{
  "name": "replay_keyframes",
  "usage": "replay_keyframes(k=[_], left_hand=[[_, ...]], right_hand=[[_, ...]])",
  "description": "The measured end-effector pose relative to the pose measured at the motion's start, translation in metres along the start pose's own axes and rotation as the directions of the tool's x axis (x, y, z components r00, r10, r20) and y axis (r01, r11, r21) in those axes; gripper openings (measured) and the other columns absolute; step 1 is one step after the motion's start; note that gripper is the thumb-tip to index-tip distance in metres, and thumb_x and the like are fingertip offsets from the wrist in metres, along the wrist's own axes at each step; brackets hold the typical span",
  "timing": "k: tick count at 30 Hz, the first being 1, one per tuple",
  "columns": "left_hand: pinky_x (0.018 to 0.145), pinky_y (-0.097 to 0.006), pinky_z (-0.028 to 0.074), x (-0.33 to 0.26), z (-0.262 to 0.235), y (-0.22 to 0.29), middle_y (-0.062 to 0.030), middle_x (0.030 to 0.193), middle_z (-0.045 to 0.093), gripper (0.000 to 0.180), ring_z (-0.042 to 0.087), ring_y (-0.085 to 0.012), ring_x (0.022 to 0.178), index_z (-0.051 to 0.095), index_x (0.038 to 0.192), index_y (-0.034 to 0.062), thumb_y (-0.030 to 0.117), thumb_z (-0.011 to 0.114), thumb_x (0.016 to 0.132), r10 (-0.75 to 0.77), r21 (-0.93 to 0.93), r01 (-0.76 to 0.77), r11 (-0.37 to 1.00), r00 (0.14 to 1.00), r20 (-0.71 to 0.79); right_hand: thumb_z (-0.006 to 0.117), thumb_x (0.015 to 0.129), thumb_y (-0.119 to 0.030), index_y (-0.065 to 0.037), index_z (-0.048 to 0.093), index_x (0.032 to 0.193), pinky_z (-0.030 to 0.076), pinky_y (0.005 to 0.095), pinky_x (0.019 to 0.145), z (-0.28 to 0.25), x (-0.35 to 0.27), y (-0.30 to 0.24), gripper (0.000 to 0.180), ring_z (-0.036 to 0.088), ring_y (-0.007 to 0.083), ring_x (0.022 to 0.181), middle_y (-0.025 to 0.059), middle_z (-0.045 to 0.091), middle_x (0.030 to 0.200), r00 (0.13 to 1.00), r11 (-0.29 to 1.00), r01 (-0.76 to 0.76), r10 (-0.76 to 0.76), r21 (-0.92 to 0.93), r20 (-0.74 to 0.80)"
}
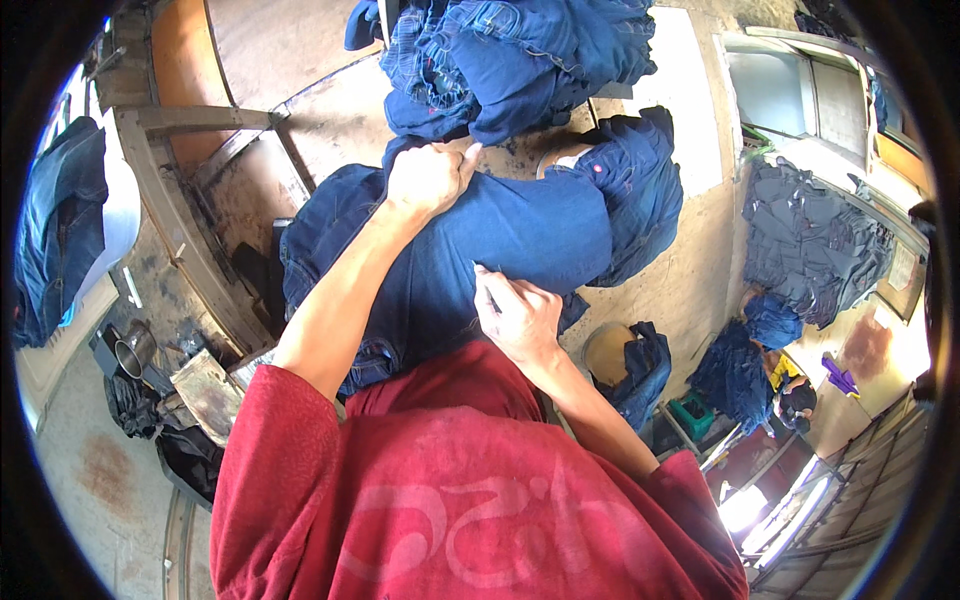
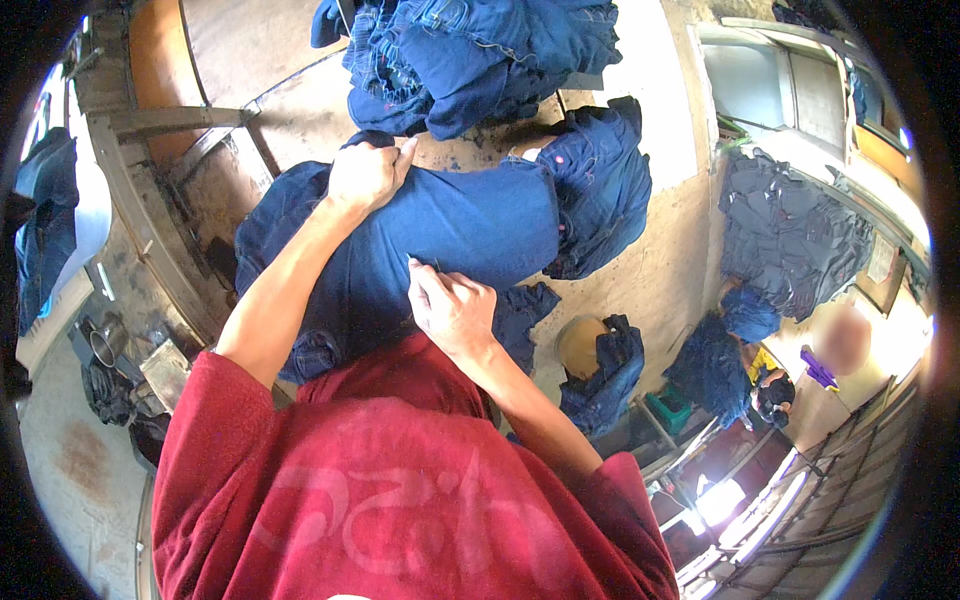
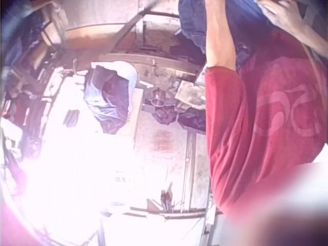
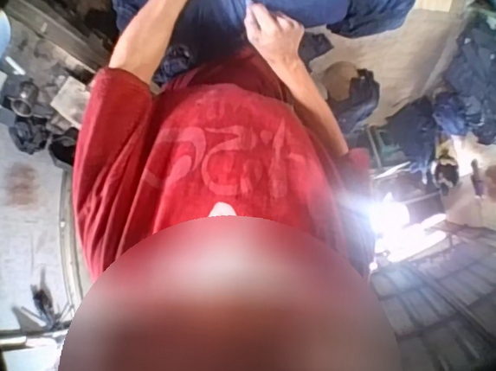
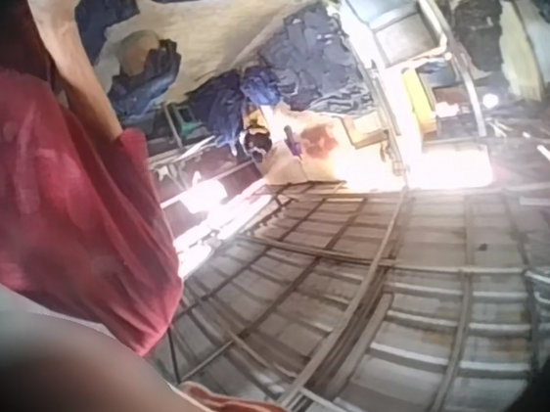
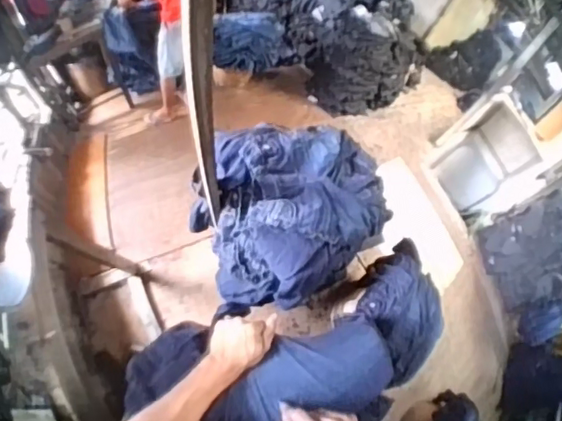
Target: The person repeatedly picks up folded denim jeans from a pile, uses a small white marker to make marks on the fabric, and places the jeans back on the pile. The process is repeated for several items.
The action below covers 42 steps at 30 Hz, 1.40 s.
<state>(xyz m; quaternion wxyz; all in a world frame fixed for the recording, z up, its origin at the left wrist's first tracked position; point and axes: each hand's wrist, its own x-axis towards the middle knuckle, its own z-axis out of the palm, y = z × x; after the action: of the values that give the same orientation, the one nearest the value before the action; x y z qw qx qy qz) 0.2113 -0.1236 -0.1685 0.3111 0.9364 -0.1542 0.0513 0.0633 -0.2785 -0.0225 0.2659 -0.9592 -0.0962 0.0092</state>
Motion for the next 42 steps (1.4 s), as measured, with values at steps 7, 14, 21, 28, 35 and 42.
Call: replay_keyframes(k=[7,14,21,28,35,42], left_hand=[[0.050,-0.045,0.057,-0.007,0.003,-0.003,-0.0195,0.061,0.070,0.061,0.071,-0.0347,0.051,0.071,0.060,0.0053,0.045,0.068,0.106,-0.027,0.010,0.026,1.000,0.998,0.063],[0.070,-0.045,0.060,0.003,-0.041,0.019,-0.0189,0.075,0.073,0.055,0.076,-0.0371,0.074,0.071,0.085,0.0021,0.054,0.071,0.103,-0.048,-0.043,0.060,0.997,0.969,0.242],[0.098,-0.048,0.047,-0.107,-0.148,0.099,-0.0038,0.111,0.068,0.032,0.060,-0.0308,0.111,0.079,0.103,0.0181,0.037,0.092,0.082,-0.028,0.126,0.033,0.991,0.999,-0.046],[0.097,-0.047,0.046,-0.158,-0.118,0.085,-0.0015,0.111,0.070,0.017,0.061,-0.0283,0.112,0.079,0.104,0.0130,0.024,0.083,0.091,-0.132,0.135,0.127,0.983,0.991,0.029],[0.092,-0.046,0.046,-0.158,-0.142,0.100,-0.0025,0.111,0.069,0.016,0.062,-0.0283,0.106,0.077,0.101,0.0114,0.023,0.083,0.092,-0.159,0.182,0.162,0.970,0.987,-0.032],[0.072,-0.037,0.055,-0.148,-0.133,0.155,-0.0117,0.097,0.073,0.029,0.066,-0.0242,0.074,0.074,0.116,0.0017,0.020,0.084,0.096,-0.578,-0.248,0.571,0.783,0.815,0.051]], right_hand=[[0.080,0.095,-0.007,-0.010,0.069,0.087,0.051,0.0378,0.048,0.007,-0.002,0.001,0.014,0.066,0.0225,0.048,0.0067,0.065,0.061,1.000,0.999,-0.016,0.016,-0.032,0.004],[0.077,0.099,-0.009,-0.008,0.073,0.109,0.061,0.0378,0.060,-0.024,-0.007,0.009,0.011,0.076,0.0261,0.064,0.0068,0.076,0.076,0.965,0.945,-0.260,0.258,0.198,0.040],[0.085,0.095,-0.023,-0.008,0.068,0.118,0.055,0.0422,0.085,-0.003,-0.006,0.030,0.033,0.070,0.0271,0.091,0.0066,0.072,0.099,0.993,0.994,-0.112,0.112,0.011,-0.026],[0.082,0.092,-0.023,-0.016,0.069,0.103,0.056,0.0401,0.075,0.015,-0.008,0.049,0.018,0.070,0.0218,0.086,-0.0008,0.070,0.090,0.988,0.970,0.148,-0.153,-0.192,-0.009],[0.077,0.100,-0.025,-0.012,0.069,0.108,0.056,0.0446,0.065,-0.010,-0.004,0.064,0.017,0.074,0.0287,0.074,0.0073,0.077,0.089,0.998,0.984,-0.039,0.030,0.176,0.050],[0.075,0.105,-0.028,-0.006,0.073,0.104,0.055,0.0437,0.066,-0.021,0.001,0.057,0.022,0.074,0.0330,0.069,0.0146,0.074,0.076,0.963,0.881,-0.232,0.149,0.412,0.223]])
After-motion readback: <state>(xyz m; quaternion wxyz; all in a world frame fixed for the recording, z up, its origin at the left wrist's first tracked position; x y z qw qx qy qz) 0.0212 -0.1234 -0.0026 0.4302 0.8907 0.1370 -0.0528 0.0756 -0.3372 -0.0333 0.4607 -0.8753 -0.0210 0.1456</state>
